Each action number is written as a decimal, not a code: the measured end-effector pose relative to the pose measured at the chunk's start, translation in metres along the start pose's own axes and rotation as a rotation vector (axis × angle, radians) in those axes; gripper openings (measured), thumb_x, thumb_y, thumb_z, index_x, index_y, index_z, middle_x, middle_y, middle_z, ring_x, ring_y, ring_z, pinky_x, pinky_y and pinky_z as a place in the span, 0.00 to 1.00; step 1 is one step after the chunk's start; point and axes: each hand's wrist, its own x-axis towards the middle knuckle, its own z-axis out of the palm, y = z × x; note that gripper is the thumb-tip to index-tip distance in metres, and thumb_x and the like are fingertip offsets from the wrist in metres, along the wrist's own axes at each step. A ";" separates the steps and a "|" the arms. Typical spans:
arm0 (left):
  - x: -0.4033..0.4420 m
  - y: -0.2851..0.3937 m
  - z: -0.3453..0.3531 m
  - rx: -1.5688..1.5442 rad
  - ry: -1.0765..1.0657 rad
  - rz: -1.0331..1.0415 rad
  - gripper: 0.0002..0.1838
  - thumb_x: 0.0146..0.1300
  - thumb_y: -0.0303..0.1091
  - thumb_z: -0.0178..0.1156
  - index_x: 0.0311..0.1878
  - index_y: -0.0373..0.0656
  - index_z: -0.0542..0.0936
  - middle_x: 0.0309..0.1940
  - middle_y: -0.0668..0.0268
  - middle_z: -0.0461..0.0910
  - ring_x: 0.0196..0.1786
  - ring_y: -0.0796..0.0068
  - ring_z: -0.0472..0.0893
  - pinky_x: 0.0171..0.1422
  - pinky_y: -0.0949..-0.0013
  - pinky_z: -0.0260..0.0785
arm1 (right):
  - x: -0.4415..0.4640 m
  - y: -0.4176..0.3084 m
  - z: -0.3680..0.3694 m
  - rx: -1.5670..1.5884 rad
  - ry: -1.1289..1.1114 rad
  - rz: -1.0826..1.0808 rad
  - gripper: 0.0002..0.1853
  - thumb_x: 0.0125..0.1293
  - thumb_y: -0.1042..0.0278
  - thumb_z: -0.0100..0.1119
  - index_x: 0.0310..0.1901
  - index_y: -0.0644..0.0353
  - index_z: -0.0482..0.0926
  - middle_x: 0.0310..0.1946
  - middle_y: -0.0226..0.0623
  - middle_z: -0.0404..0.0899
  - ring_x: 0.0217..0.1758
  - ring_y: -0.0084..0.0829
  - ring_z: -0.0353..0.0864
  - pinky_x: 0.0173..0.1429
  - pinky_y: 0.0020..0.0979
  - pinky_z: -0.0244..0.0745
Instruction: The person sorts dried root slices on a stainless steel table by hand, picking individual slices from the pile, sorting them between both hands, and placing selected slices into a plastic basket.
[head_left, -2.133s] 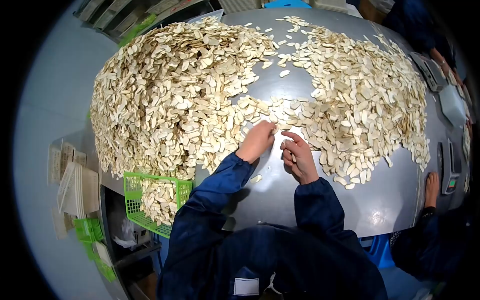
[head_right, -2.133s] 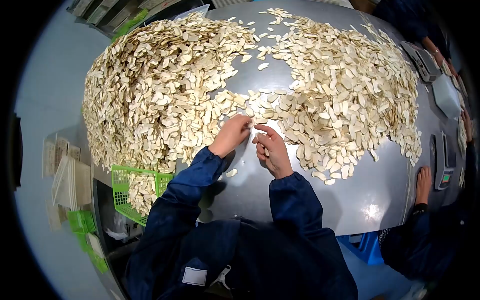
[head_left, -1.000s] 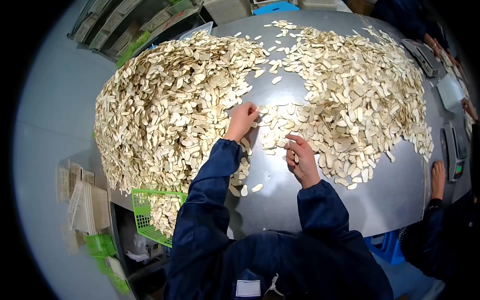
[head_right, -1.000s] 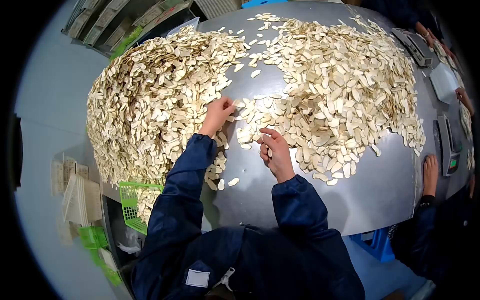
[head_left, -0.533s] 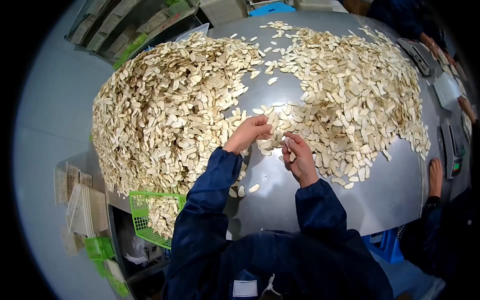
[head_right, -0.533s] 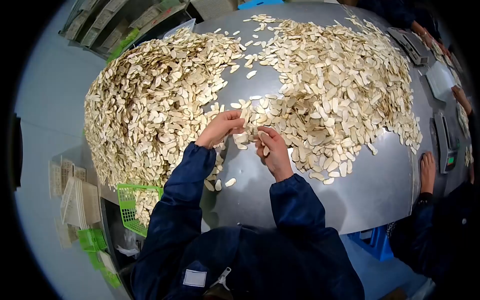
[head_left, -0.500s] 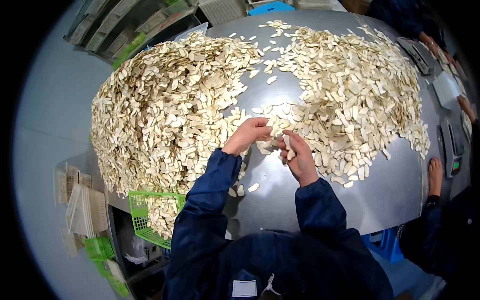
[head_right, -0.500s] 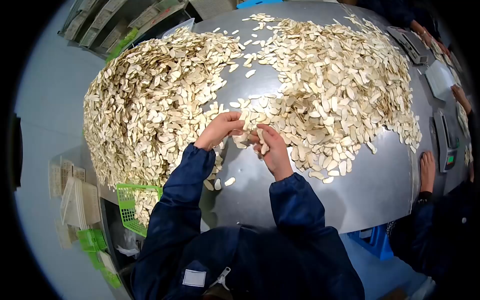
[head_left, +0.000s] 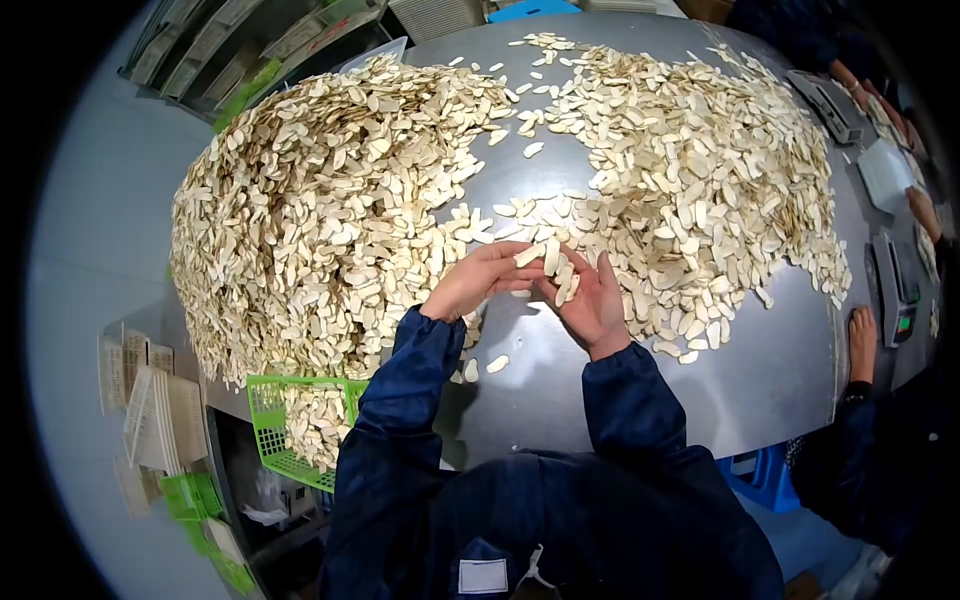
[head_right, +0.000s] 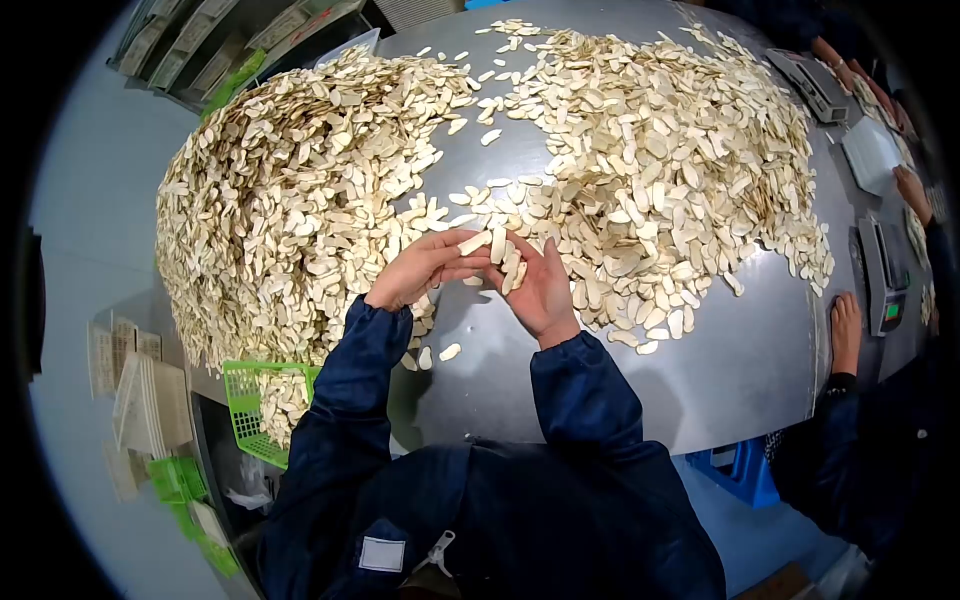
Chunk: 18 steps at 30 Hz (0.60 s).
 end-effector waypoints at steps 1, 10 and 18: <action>-0.001 0.000 0.002 0.017 -0.001 0.010 0.21 0.71 0.26 0.44 0.65 0.31 0.64 0.58 0.57 0.74 0.58 0.71 0.77 0.58 0.76 0.72 | 0.000 0.000 -0.001 0.013 0.007 0.007 0.36 0.74 0.41 0.28 0.67 0.69 0.57 0.64 0.53 0.64 0.67 0.45 0.65 0.70 0.45 0.60; -0.014 0.003 0.009 0.323 0.070 0.107 0.18 0.68 0.28 0.50 0.59 0.32 0.72 0.49 0.58 0.79 0.50 0.73 0.81 0.53 0.73 0.74 | -0.002 0.004 0.004 0.087 -0.038 0.066 0.40 0.72 0.37 0.28 0.69 0.68 0.53 0.68 0.53 0.58 0.71 0.46 0.60 0.73 0.46 0.56; -0.009 -0.015 -0.002 0.367 0.193 0.133 0.16 0.68 0.29 0.54 0.57 0.34 0.74 0.43 0.65 0.81 0.45 0.79 0.82 0.46 0.79 0.74 | -0.003 0.006 0.006 0.025 -0.026 0.062 0.40 0.72 0.36 0.28 0.69 0.69 0.54 0.68 0.55 0.58 0.71 0.47 0.60 0.73 0.45 0.57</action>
